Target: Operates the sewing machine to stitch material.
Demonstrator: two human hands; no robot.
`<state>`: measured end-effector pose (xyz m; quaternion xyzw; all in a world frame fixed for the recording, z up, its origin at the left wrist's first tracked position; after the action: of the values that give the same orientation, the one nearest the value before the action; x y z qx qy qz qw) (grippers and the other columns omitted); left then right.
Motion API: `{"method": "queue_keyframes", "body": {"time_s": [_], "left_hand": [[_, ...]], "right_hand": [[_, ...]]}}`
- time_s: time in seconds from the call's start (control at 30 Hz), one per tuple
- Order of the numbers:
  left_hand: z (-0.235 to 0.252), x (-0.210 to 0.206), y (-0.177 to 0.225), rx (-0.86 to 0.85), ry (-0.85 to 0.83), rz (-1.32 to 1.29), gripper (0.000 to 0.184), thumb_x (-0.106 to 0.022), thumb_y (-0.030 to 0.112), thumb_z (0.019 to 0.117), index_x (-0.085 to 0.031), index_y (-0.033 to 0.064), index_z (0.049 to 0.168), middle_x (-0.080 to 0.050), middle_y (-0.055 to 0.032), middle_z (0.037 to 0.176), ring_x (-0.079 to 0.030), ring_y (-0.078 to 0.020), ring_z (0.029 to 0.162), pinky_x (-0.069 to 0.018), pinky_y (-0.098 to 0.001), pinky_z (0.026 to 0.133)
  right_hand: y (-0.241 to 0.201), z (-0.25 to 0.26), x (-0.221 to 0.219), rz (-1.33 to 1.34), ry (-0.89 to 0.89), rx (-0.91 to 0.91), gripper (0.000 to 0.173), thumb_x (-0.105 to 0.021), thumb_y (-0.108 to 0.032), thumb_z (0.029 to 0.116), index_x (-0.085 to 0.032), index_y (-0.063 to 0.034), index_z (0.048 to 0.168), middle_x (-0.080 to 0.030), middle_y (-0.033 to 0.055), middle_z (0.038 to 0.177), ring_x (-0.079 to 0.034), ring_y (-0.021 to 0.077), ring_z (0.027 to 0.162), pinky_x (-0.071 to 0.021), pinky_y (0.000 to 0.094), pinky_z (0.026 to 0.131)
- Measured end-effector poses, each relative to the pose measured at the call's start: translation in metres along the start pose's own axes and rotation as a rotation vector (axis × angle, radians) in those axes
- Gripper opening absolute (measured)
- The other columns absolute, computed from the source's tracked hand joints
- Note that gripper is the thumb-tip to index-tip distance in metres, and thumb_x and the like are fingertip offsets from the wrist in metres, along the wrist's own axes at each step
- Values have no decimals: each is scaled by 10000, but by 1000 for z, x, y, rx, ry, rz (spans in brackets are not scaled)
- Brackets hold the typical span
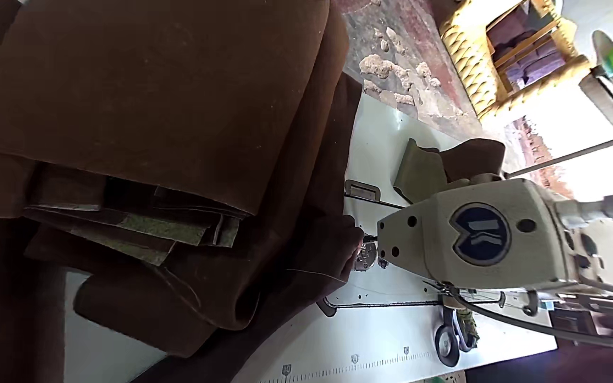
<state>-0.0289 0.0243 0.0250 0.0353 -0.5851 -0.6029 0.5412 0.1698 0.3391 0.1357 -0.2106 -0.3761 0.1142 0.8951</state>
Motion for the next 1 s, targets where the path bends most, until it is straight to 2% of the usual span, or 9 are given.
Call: {"method": "queue_keyframes", "body": {"time_s": [0.07,0.1,0.2,0.33,0.43,0.5,0.57,0.7,1.0], "left_hand": [[-9,-17,-19,-54,43,46,172,-580,196,998,-733,118,991,-629,-18,936,-611,-170,907,-507,-330,818],[-13,-26,-29,-80,62,42,195,-569,242,1011,-738,146,1006,-629,7,944,-607,-144,911,-504,-319,822],[-22,-51,-59,-85,110,35,228,-540,356,1025,-744,257,1050,-628,97,984,-600,-47,923,-516,-266,813],[-17,-37,-42,-86,95,37,184,-582,288,1013,-746,208,1034,-631,60,953,-611,-88,888,-523,-278,786],[-11,-22,-24,-63,22,28,180,-594,214,977,-748,130,1016,-643,-5,927,-621,-170,884,-511,-345,785],[-16,-31,-32,-87,39,26,191,-582,242,987,-741,142,1019,-630,5,932,-612,-160,889,-509,-343,787],[-15,-32,-31,-83,50,30,204,-569,266,1004,-738,152,1012,-631,11,933,-609,-158,888,-504,-344,782],[-12,-27,-27,-79,30,48,163,-604,243,983,-737,148,981,-622,9,919,-605,-162,871,-498,-340,759],[-12,-31,-26,-48,6,67,125,-631,233,973,-735,164,967,-626,5,912,-609,-179,860,-497,-370,758]], "right_hand": [[-35,-45,-66,280,-133,-244,117,-589,-212,1039,-654,-141,1105,-729,-82,966,-698,54,848,-602,270,756],[-53,-66,-102,379,-224,-362,109,-636,-183,1004,-685,-153,1097,-753,-61,973,-724,88,840,-628,290,743],[-80,-83,-176,553,-306,-579,162,-664,-30,952,-686,35,1099,-748,105,911,-732,183,746,-641,322,652],[-84,-65,-200,584,-263,-754,93,-618,58,933,-707,76,952,-735,148,770,-708,180,610,-617,285,566],[-108,-45,-202,498,-286,-970,195,-571,121,938,-655,23,792,-684,68,646,-655,109,549,-576,218,567],[-89,-55,-202,559,-326,-845,90,-620,64,941,-709,47,943,-716,128,756,-675,153,585,-594,252,552],[-79,-62,-203,579,-349,-761,119,-664,9,934,-721,40,1033,-726,157,824,-676,167,596,-589,260,533],[-82,-59,-206,532,-348,-769,115,-698,-13,897,-741,13,1000,-725,142,784,-667,159,567,-568,247,498],[-90,-54,-211,482,-360,-801,75,-666,-29,924,-724,18,925,-692,110,690,-628,126,512,-525,218,454]]}}
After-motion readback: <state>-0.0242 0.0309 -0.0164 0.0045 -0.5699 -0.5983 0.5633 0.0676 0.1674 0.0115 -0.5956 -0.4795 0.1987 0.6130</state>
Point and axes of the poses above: each hand's wrist, its own z-axis towards the middle knuckle, its own x-axis out of the back of the hand, y = z × x, the point moved 4 cm from there along z, towards the middle knuckle
